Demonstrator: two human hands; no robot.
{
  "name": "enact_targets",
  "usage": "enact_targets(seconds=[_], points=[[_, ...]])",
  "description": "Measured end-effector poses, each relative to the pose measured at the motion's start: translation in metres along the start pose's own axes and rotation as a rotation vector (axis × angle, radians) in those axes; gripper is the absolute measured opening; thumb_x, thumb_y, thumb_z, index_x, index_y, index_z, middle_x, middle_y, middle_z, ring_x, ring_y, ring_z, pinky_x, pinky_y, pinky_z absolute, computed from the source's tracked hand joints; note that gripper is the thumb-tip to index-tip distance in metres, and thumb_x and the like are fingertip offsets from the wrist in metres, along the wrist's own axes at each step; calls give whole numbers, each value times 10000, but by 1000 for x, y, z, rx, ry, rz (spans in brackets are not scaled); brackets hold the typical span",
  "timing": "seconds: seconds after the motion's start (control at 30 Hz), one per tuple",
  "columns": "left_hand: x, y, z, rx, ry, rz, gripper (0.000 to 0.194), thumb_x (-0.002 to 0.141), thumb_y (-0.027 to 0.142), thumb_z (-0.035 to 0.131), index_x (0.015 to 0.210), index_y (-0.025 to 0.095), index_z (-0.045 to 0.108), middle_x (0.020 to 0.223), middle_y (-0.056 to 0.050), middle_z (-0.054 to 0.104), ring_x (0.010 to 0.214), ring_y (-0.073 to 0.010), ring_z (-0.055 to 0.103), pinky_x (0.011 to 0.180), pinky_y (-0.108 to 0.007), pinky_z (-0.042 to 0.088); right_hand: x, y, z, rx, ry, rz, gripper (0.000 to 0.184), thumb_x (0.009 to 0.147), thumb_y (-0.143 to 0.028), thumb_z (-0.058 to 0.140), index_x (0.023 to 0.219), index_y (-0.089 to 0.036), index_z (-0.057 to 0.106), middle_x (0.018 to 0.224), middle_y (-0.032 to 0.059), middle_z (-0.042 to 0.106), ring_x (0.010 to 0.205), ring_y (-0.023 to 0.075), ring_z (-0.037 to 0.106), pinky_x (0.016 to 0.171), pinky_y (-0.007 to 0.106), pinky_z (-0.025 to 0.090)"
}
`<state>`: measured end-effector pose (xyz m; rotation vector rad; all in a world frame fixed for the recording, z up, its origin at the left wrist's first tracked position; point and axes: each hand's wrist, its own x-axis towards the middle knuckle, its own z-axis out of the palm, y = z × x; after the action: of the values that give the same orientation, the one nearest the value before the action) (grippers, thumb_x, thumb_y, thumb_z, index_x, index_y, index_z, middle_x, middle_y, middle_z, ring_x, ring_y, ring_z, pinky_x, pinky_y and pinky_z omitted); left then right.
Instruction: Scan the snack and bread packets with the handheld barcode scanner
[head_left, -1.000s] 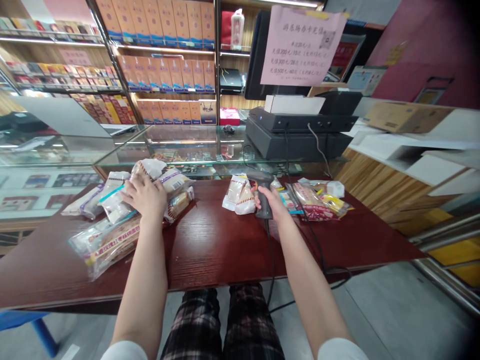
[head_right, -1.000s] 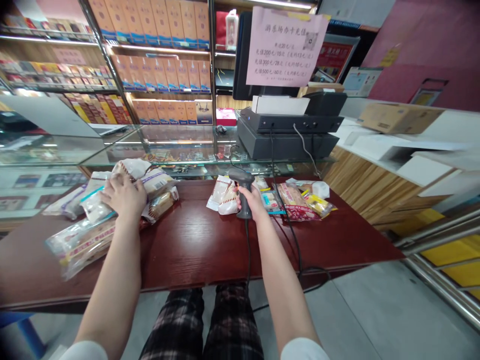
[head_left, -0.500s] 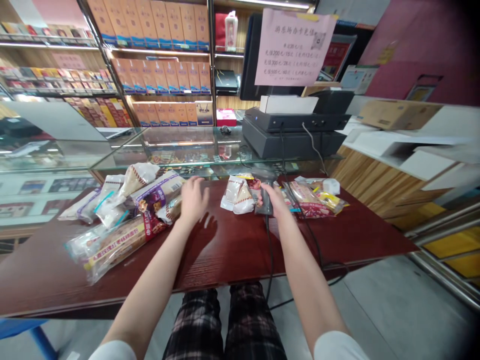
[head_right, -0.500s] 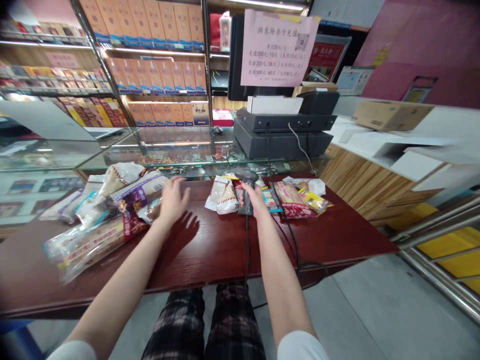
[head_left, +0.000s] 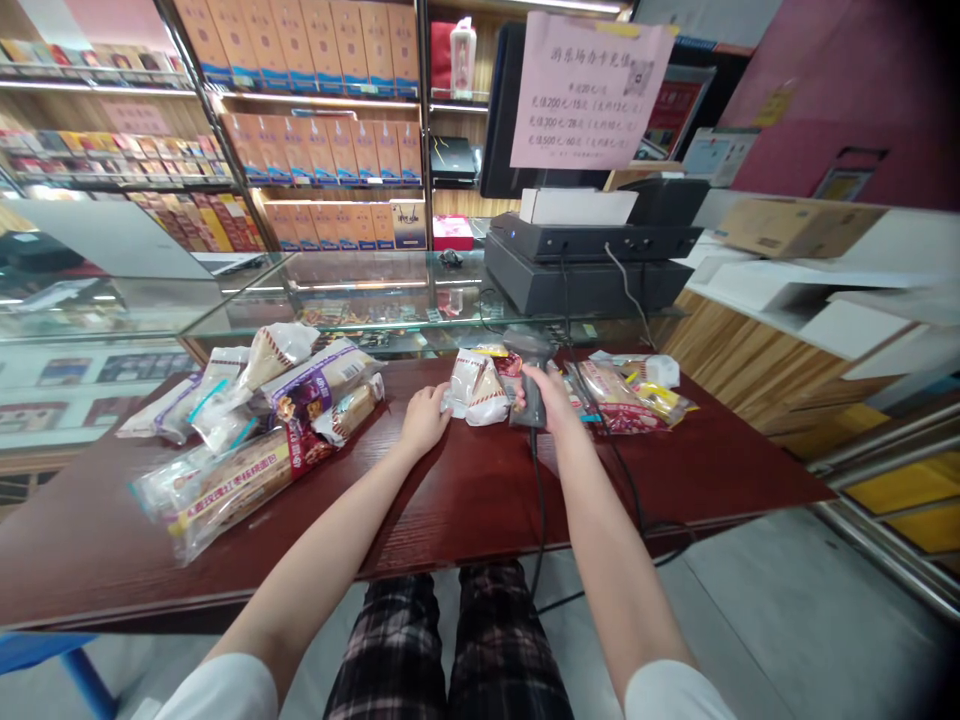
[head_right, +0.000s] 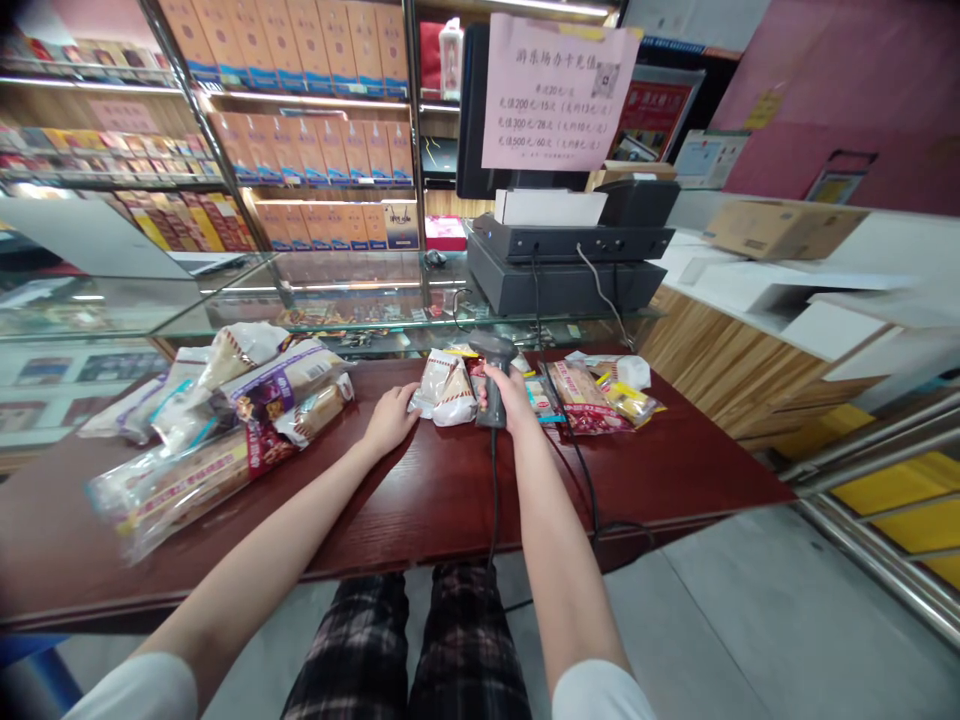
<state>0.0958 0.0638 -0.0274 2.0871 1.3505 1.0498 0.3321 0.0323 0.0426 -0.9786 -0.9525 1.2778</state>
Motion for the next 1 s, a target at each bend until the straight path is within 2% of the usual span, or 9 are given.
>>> enact_targets(seconds=[0.2,0.3,0.37,0.47,0.53,0.67,0.73,0.87,1.0], points=[[3,-4,0,34,10,-33,265,757,95,570,961,191,709,1031,-136,610,1064,-326,569,1038,-489,381,-1,-1,1,-15,9,16,335,702,-449,707,855,-203,540,468,-53,542,358,99,465,366,212,355],[1,-3,0,173,29,-77,147,818,226,616,935,159,675,1025,-152,601,1060,-328,566,1014,-487,401,-1,0,1,-26,-12,29,343,706,-471,701,850,-197,553,457,-52,536,357,102,467,371,216,357],[-1,0,0,322,21,-97,233,834,339,646,954,140,645,1056,-165,593,1067,-327,566,989,-467,426,-1,0,1,-32,-12,29,351,704,-476,708,854,-196,559,459,-53,538,358,102,470,375,218,360],[-3,5,0,485,0,-87,342,841,391,642,1042,117,611,1129,-176,597,1095,-323,565,975,-438,445,-1,2,1,-28,-18,23,331,716,-454,708,864,-191,571,472,-48,551,363,100,471,378,217,356],[-3,6,-2,513,-9,-83,422,854,330,607,1204,100,559,1206,-176,605,1127,-318,566,995,-430,437,0,3,1,-17,-26,20,312,725,-435,708,869,-191,577,483,-45,555,373,99,472,382,217,360],[-1,6,-9,511,-62,-139,681,850,156,495,1494,62,295,1377,-196,561,1208,-307,561,1032,-416,409,2,5,0,-16,-43,22,297,732,-424,710,871,-193,584,487,-48,546,390,101,474,395,222,379],[-1,7,-11,518,-74,-187,691,889,224,473,1510,20,250,1404,-234,536,1233,-326,548,1028,-421,405,2,5,1,-30,-65,31,300,741,-433,701,871,-187,590,482,-47,541,388,102,472,392,222,375],[0,11,-14,616,-74,-194,834,880,539,525,1487,12,302,1376,-273,531,1260,-397,493,1006,-469,398,-3,5,8,-22,-93,3,316,700,-396,741,878,-188,583,578,-31,604,400,91,469,368,216,353],[5,9,-20,646,-109,-273,641,831,542,587,1284,90,545,1230,-223,595,1182,-388,533,965,-475,423,-9,3,15,-82,-208,10,285,742,-402,709,883,-182,597,552,-30,585,392,97,462,367,223,341]])
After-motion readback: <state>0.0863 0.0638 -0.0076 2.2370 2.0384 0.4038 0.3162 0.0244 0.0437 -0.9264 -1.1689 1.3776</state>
